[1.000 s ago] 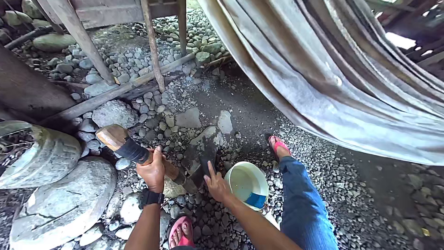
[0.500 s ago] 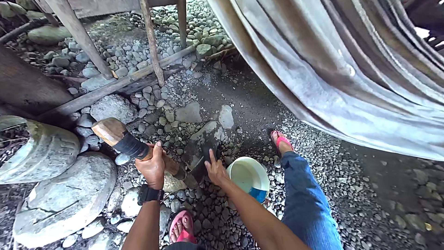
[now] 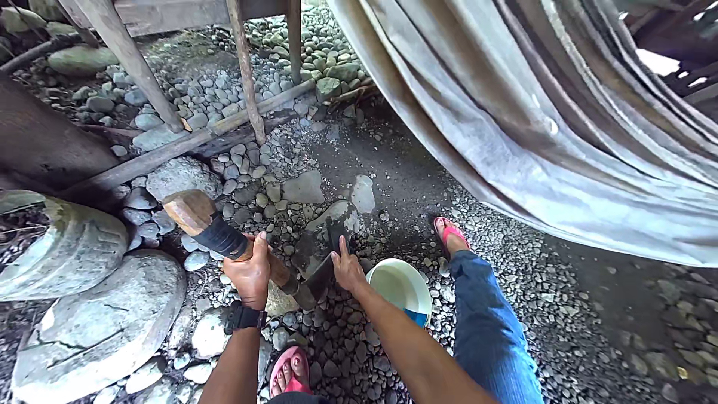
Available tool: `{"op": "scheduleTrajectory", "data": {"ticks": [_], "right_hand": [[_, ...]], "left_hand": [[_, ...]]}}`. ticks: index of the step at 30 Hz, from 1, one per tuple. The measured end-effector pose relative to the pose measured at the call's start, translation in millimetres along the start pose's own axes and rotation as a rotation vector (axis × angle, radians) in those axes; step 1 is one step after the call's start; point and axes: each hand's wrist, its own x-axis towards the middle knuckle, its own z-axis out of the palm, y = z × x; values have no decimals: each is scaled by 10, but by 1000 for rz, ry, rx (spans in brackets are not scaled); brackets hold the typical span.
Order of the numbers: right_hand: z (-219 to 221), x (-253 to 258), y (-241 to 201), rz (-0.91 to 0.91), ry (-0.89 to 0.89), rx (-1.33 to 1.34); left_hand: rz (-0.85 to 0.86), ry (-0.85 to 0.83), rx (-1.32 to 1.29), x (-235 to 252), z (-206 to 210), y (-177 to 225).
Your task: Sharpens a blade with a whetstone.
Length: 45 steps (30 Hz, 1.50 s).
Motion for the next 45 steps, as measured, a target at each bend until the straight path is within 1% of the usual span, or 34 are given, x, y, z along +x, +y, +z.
{"op": "scheduleTrajectory", "data": {"ticks": [4, 7, 9, 11, 13, 15, 17, 19, 22, 23, 25, 27, 29, 32, 35, 38, 41, 43, 45], "right_hand": [[251, -339, 254, -93, -87, -133], [143, -156, 187, -105, -73, -122], [-29, 46, 13, -66, -65, -79], [-97, 101, -62, -37, -63, -74], [19, -67, 74, -67, -76, -103], [191, -293, 270, -104, -132, -156], [235, -350, 323, -94, -147, -170], [175, -301, 259, -117, -65, -92], [30, -229, 231, -265, 177, 160], [-32, -230, 233, -308, 229, 249], [-129, -310, 264, -324, 302, 412], [-150, -506, 375, -245, 420, 512], [-213, -711, 585, -65, 464, 513], [-308, -785, 1058, 167, 346, 435], [-336, -756, 1205, 314, 248, 326], [-239, -653, 1291, 335, 183, 373], [-154, -550, 1339, 344, 162, 399], [-143, -463, 1365, 352, 146, 354], [-191, -372, 1361, 337, 93, 268]], "left_hand": [[-6, 13, -2, 21, -11, -31], [-2, 9, -8, 26, -19, -36], [-8, 12, -8, 25, -38, -41], [-8, 17, -4, 34, -37, -29], [-29, -1, 34, 16, -41, -30], [-63, -61, 86, -33, -51, -26], [-54, -106, 79, -71, -16, -4], [-10, -119, 15, -12, -4, 70], [55, -62, -62, 142, -53, 130], [62, -43, -84, 174, -62, 116], [44, -24, -117, 193, -56, 72], [10, -10, -141, 169, -56, -3], [-15, 12, -166, 160, -55, -66], [-24, 44, -184, 181, -100, -73], [-38, 49, -178, 242, -131, -41], [-78, 33, -152, 295, -88, 11], [-153, -19, -129, 388, -6, 115], [-211, -48, -80, 448, 65, 193], [-243, -71, -40, 509, 149, 280]]}}
